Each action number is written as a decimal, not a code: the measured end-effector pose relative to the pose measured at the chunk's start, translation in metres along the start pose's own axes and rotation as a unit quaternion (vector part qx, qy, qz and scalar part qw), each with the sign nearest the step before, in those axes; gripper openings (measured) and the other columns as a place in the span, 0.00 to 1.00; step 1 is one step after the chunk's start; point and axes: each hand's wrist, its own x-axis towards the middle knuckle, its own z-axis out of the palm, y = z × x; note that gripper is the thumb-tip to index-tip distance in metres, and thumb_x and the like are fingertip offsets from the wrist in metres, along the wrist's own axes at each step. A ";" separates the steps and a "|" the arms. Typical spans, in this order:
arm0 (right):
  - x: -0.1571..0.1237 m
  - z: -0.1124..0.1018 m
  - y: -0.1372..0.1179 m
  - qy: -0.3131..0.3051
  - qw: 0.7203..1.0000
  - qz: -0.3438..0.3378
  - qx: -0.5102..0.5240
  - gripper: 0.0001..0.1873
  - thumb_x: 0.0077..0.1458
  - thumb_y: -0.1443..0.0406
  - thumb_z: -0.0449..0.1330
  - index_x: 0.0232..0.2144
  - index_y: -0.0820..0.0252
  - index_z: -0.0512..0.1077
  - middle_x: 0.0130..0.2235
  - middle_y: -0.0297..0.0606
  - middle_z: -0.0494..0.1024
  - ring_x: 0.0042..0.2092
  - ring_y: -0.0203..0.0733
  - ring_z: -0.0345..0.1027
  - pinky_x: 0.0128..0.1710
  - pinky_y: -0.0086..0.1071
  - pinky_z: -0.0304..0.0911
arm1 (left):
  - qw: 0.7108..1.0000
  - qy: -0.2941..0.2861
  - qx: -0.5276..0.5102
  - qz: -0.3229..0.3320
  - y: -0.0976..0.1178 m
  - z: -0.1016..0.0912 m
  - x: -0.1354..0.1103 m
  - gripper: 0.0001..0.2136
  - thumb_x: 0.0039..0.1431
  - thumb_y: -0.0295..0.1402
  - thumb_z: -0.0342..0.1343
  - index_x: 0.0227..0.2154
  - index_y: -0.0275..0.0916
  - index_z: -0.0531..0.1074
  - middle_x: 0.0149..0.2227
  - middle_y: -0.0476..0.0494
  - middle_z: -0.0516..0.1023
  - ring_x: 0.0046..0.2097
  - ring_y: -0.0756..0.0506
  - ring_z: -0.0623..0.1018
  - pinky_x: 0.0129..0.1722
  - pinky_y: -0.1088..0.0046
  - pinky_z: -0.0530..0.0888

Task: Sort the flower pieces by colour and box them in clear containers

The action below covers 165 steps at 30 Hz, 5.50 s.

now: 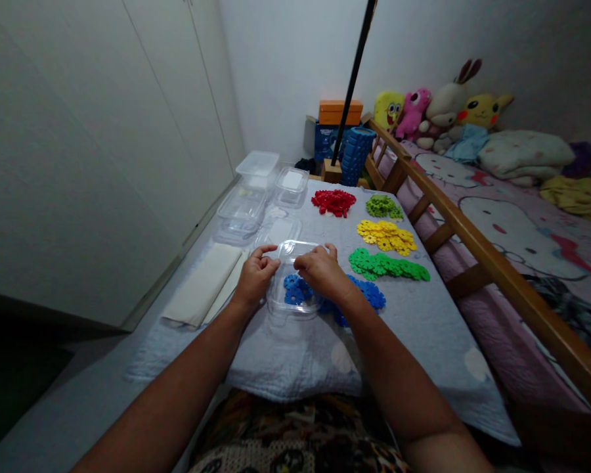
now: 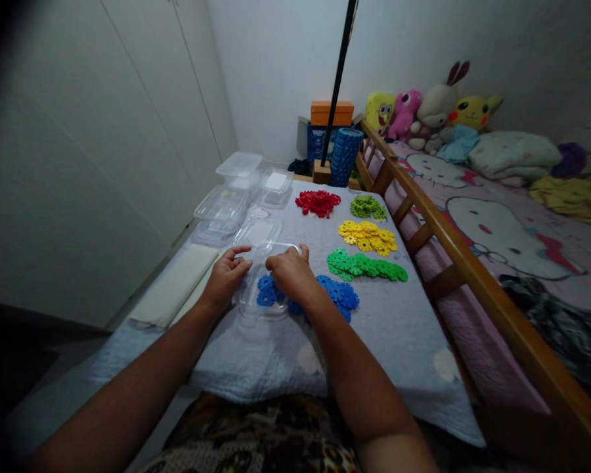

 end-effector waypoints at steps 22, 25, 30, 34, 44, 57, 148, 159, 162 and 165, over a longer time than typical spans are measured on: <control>-0.069 -0.012 0.076 -0.038 0.989 0.142 0.023 0.08 0.54 0.65 0.68 0.39 0.54 0.81 0.44 0.41 0.80 0.50 0.50 0.69 0.48 0.38 0.58 | 1.000 0.014 0.016 0.002 0.010 0.004 -0.005 0.21 0.50 0.39 0.64 0.47 0.38 0.71 0.19 0.61 0.59 0.20 0.54 0.57 0.21 0.78 0.53; -0.067 -0.008 0.083 -0.014 0.989 0.123 0.087 0.07 0.53 0.67 0.67 0.37 0.57 0.78 0.42 0.38 0.80 0.48 0.46 0.69 0.47 0.35 0.58 | 1.000 0.013 0.015 0.002 0.010 0.004 -0.005 0.21 0.50 0.39 0.64 0.47 0.38 0.71 0.20 0.61 0.59 0.20 0.54 0.57 0.21 0.78 0.53; -0.065 -0.007 0.091 0.024 0.969 0.088 0.232 0.02 0.52 0.67 0.63 0.30 0.58 0.72 0.33 0.33 0.77 0.37 0.39 0.69 0.39 0.31 0.60 | 1.000 0.012 0.015 0.007 0.007 0.002 -0.004 0.21 0.50 0.39 0.65 0.47 0.39 0.72 0.20 0.61 0.58 0.20 0.54 0.57 0.21 0.78 0.53; -0.054 -0.015 0.081 0.104 0.939 0.087 0.316 0.04 0.53 0.63 0.62 0.29 0.58 0.72 0.30 0.31 0.76 0.34 0.38 0.69 0.35 0.30 0.61 | 1.000 0.010 0.015 0.005 0.004 0.002 -0.002 0.22 0.51 0.39 0.64 0.48 0.38 0.71 0.20 0.61 0.58 0.21 0.54 0.57 0.22 0.79 0.53; -0.008 -0.010 0.014 0.063 0.989 0.042 0.128 0.06 0.61 0.70 0.61 0.37 0.57 0.78 0.39 0.37 0.83 0.45 0.43 0.73 0.51 0.38 0.54 | 1.000 0.004 0.010 -0.002 0.002 0.002 -0.001 0.22 0.51 0.40 0.64 0.48 0.38 0.71 0.19 0.62 0.58 0.20 0.54 0.56 0.21 0.78 0.53; -0.003 0.005 0.019 0.059 0.997 0.024 0.030 0.12 0.64 0.69 0.58 0.41 0.53 0.81 0.47 0.41 0.84 0.53 0.50 0.64 0.57 0.46 0.46 | 1.000 0.001 0.017 0.003 0.000 0.002 0.000 0.22 0.52 0.40 0.64 0.49 0.38 0.71 0.19 0.62 0.57 0.20 0.54 0.56 0.22 0.78 0.54; -0.055 -0.020 0.085 0.104 0.926 0.108 0.347 0.05 0.53 0.62 0.61 0.30 0.58 0.72 0.29 0.32 0.75 0.32 0.38 0.68 0.34 0.31 0.61 | 0.999 0.007 0.038 0.012 0.000 0.001 -0.001 0.20 0.53 0.40 0.64 0.47 0.38 0.73 0.20 0.61 0.58 0.21 0.53 0.58 0.22 0.78 0.55; 0.004 -0.004 0.004 0.056 0.993 0.035 0.094 0.06 0.60 0.70 0.62 0.37 0.56 0.78 0.39 0.36 0.83 0.45 0.44 0.72 0.48 0.37 0.55 | 1.000 0.000 0.019 0.002 -0.002 0.001 0.001 0.22 0.51 0.41 0.65 0.48 0.38 0.72 0.19 0.61 0.59 0.21 0.54 0.58 0.22 0.79 0.55; 0.012 0.005 -0.003 0.036 0.998 0.036 0.040 0.08 0.63 0.68 0.59 0.41 0.56 0.79 0.41 0.40 0.83 0.48 0.48 0.71 0.49 0.39 0.53 | 1.000 -0.004 0.010 -0.003 0.000 0.001 0.000 0.23 0.50 0.41 0.66 0.48 0.38 0.71 0.18 0.61 0.60 0.21 0.53 0.58 0.22 0.78 0.56; 0.014 0.008 -0.004 0.041 0.998 0.045 0.020 0.12 0.64 0.68 0.57 0.45 0.56 0.79 0.42 0.43 0.83 0.49 0.50 0.70 0.50 0.41 0.53 | 1.000 -0.002 0.015 0.002 0.001 0.002 0.000 0.22 0.51 0.41 0.65 0.47 0.38 0.71 0.18 0.61 0.60 0.20 0.54 0.57 0.22 0.78 0.55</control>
